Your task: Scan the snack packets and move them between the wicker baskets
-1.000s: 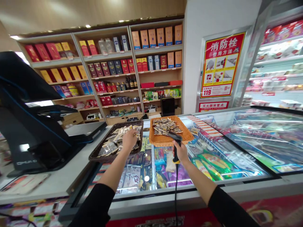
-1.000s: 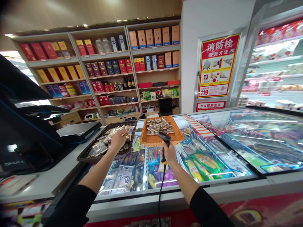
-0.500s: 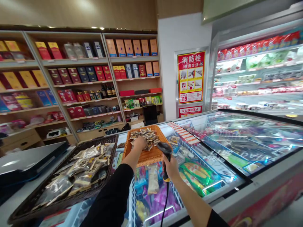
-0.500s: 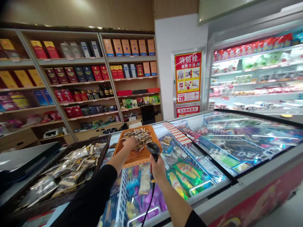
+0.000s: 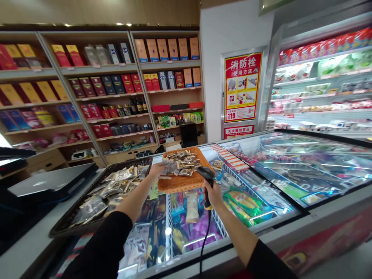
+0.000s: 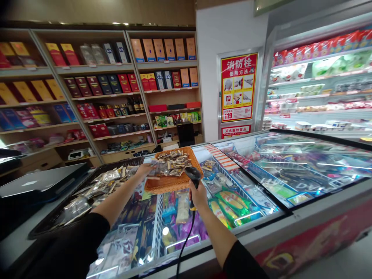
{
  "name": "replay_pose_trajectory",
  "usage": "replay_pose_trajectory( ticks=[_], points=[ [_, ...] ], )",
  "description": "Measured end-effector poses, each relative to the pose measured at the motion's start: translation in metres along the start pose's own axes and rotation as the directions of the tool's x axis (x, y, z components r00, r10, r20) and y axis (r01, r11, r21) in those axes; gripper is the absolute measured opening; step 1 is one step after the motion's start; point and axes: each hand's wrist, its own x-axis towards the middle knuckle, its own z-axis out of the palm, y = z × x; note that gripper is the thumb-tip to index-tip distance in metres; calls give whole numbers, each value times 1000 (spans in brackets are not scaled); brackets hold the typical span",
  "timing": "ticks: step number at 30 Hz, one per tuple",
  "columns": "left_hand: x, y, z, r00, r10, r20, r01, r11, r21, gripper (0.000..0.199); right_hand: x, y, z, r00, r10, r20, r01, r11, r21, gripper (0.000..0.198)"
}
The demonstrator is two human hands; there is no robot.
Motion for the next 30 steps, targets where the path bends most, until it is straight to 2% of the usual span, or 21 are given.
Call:
replay_pose_trajectory(
  ticks=[2,4,6,8,11,14,16,18,23,26,30],
  points=[
    [-22,-5,-14,985,-120,128,134,985,-112,21,-4,-2,8,1000,5,22,-6,1000,20,39],
    [-41,-9,-20,963,-147,226,204,945,-255,35,-11,-4,22,995,7,98,-9,1000,24,38],
    [-53,-11,-21,969,-82,234,167,915,-368,44,-21,-4,39,978,-1,206,-3,1000,18,38],
    [-59,-11,-21,974,-41,225,133,901,-412,45,-32,-3,56,959,-9,284,2,1000,25,37],
    [-61,-10,-21,978,-26,207,114,897,-428,43,-47,5,75,947,-12,322,-13,997,77,37],
    [-59,-12,-23,982,4,188,85,883,-462,48,-55,13,80,945,-6,327,-34,993,117,37],
    [-57,-15,-22,981,29,190,57,898,-435,53,-57,15,77,954,9,301,-48,991,124,37],
    [-56,-18,-20,979,59,194,11,940,-341,52,-57,13,73,965,16,262,-49,992,120,38],
    [-55,-20,-15,978,92,188,-78,994,-79,28,-59,5,68,974,6,226,-29,995,99,39],
    [-56,-19,-16,982,148,118,-147,989,-14,19,-61,4,69,971,-25,239,1,995,99,38],
    [-60,-16,-17,985,147,87,-148,989,8,14,-62,7,69,961,-68,268,37,992,117,36]
  ],
)
